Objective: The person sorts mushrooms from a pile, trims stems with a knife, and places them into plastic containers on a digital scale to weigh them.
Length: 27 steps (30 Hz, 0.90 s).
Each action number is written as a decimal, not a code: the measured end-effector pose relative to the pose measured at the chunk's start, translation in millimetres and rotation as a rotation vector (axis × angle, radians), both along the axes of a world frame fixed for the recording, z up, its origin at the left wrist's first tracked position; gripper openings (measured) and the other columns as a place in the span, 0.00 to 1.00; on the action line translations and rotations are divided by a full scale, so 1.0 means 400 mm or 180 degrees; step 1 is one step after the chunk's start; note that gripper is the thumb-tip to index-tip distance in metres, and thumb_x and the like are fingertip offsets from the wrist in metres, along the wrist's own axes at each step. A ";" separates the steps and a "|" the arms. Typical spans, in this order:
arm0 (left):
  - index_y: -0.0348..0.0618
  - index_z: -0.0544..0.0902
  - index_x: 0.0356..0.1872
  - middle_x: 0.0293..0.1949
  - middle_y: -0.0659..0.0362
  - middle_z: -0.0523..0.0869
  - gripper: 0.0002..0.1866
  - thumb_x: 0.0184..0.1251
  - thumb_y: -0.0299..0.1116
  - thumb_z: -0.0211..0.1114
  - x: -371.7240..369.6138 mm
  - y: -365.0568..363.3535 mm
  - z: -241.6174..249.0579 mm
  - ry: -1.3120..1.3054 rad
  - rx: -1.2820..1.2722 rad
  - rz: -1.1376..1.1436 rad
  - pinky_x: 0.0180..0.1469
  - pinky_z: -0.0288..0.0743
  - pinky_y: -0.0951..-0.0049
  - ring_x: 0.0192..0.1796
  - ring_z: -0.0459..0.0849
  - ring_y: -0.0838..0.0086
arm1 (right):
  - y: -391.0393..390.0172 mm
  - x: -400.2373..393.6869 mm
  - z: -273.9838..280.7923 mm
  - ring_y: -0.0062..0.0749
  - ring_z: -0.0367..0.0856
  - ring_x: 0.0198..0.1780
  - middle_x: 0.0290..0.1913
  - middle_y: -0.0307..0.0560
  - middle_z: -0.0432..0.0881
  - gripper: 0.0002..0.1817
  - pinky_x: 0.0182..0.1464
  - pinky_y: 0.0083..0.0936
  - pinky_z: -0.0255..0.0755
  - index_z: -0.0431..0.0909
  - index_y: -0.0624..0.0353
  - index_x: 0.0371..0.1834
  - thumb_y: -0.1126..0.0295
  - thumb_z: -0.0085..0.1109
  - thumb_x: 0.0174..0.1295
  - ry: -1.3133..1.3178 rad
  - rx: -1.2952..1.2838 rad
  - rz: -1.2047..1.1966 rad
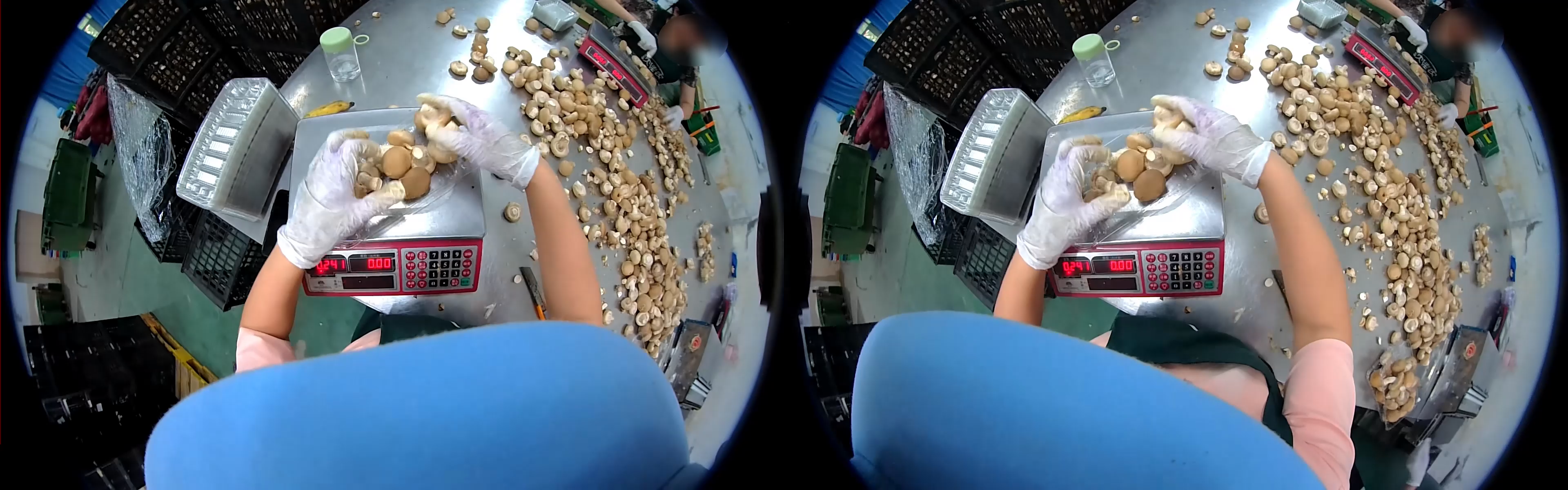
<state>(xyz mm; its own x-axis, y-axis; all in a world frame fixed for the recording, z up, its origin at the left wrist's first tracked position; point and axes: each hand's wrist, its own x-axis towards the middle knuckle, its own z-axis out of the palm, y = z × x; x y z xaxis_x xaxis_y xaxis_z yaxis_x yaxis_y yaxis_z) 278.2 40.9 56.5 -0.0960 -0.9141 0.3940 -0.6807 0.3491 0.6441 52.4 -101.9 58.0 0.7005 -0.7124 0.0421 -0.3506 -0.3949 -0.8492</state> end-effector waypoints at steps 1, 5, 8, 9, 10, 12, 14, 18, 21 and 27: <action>0.40 0.80 0.54 0.56 0.47 0.80 0.29 0.55 0.46 0.78 0.002 -0.012 0.017 -0.0291 -0.0320 0.0010 0.58 0.76 0.57 0.55 0.81 0.53 | -0.009 -0.001 -0.008 0.37 0.78 0.66 0.64 0.51 0.81 0.32 0.68 0.29 0.70 0.71 0.54 0.73 0.50 0.57 0.71 -0.0158 -0.0098 -0.0133; 0.41 0.76 0.64 0.60 0.49 0.78 0.31 0.59 0.34 0.76 -0.022 -0.047 0.048 -0.0793 -0.0151 -0.0298 0.62 0.75 0.61 0.58 0.81 0.56 | -0.014 -0.032 -0.032 0.29 0.80 0.60 0.59 0.47 0.84 0.24 0.65 0.26 0.72 0.75 0.54 0.68 0.54 0.52 0.76 -0.0552 0.0343 -0.0049; 0.42 0.80 0.62 0.56 0.51 0.83 0.23 0.64 0.25 0.69 -0.020 -0.063 0.009 -0.0659 0.0024 -0.0537 0.63 0.75 0.63 0.59 0.82 0.58 | -0.024 -0.032 -0.074 0.28 0.82 0.56 0.56 0.46 0.85 0.18 0.61 0.24 0.75 0.78 0.56 0.64 0.65 0.53 0.75 -0.0941 0.0142 -0.0047; 0.42 0.80 0.62 0.56 0.51 0.83 0.23 0.64 0.25 0.69 -0.022 -0.063 0.011 -0.0670 0.0030 -0.0560 0.63 0.75 0.63 0.59 0.82 0.58 | -0.024 -0.030 -0.087 0.27 0.83 0.55 0.55 0.45 0.86 0.17 0.61 0.23 0.75 0.79 0.57 0.63 0.69 0.54 0.74 -0.1139 -0.0132 -0.0145; 0.41 0.80 0.61 0.55 0.52 0.83 0.22 0.65 0.23 0.68 -0.023 -0.063 0.013 -0.0097 0.0370 -0.0477 0.63 0.75 0.65 0.58 0.82 0.61 | -0.005 -0.012 -0.051 0.32 0.84 0.51 0.53 0.45 0.86 0.15 0.58 0.26 0.77 0.80 0.56 0.59 0.71 0.58 0.70 -0.1165 -0.0827 -0.0289; 0.39 0.82 0.57 0.52 0.55 0.83 0.18 0.66 0.21 0.67 -0.019 -0.061 0.005 0.0650 0.0685 -0.0434 0.60 0.76 0.70 0.54 0.83 0.68 | 0.010 0.001 -0.012 0.36 0.84 0.49 0.51 0.45 0.86 0.14 0.56 0.29 0.78 0.81 0.54 0.56 0.71 0.59 0.68 -0.0775 -0.1278 -0.0411; 0.39 0.82 0.57 0.51 0.55 0.83 0.17 0.66 0.21 0.67 -0.011 -0.057 -0.004 0.0356 0.0481 -0.0455 0.59 0.76 0.71 0.54 0.83 0.67 | 0.019 0.024 -0.027 0.45 0.81 0.49 0.49 0.44 0.86 0.12 0.51 0.36 0.79 0.82 0.51 0.51 0.66 0.61 0.65 -0.0293 -0.2313 -0.0383; 0.40 0.84 0.54 0.51 0.52 0.84 0.17 0.65 0.25 0.69 -0.024 -0.055 0.017 -0.0267 -0.0010 -0.0373 0.57 0.77 0.64 0.54 0.83 0.60 | 0.035 0.022 -0.058 0.45 0.79 0.57 0.51 0.46 0.85 0.16 0.61 0.37 0.75 0.84 0.51 0.52 0.56 0.58 0.68 0.0105 -0.2365 0.0175; 0.42 0.85 0.53 0.53 0.49 0.84 0.17 0.62 0.29 0.71 -0.052 -0.053 0.036 -0.0347 -0.0284 -0.0302 0.58 0.76 0.58 0.55 0.82 0.54 | 0.046 -0.024 -0.037 0.40 0.80 0.61 0.56 0.45 0.85 0.20 0.63 0.33 0.73 0.86 0.53 0.53 0.51 0.57 0.72 -0.0960 -0.1198 -0.0439; 0.49 0.80 0.58 0.56 0.56 0.82 0.19 0.66 0.32 0.63 -0.165 -0.093 0.017 -0.1735 -0.0590 -0.1205 0.72 0.61 0.47 0.61 0.80 0.58 | 0.135 -0.169 -0.138 0.39 0.84 0.44 0.43 0.51 0.84 0.18 0.49 0.31 0.78 0.85 0.51 0.52 0.51 0.59 0.71 -0.0346 -0.1061 -0.1449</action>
<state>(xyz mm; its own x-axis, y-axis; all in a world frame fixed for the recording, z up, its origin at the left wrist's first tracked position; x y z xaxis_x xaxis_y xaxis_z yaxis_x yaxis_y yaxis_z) 212.3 3.6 63.4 -0.6242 -0.7007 0.3455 -0.7000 0.6980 0.1510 -15.1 -47.9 2.8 0.3052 -0.8771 0.3708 -0.4657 -0.4772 -0.7453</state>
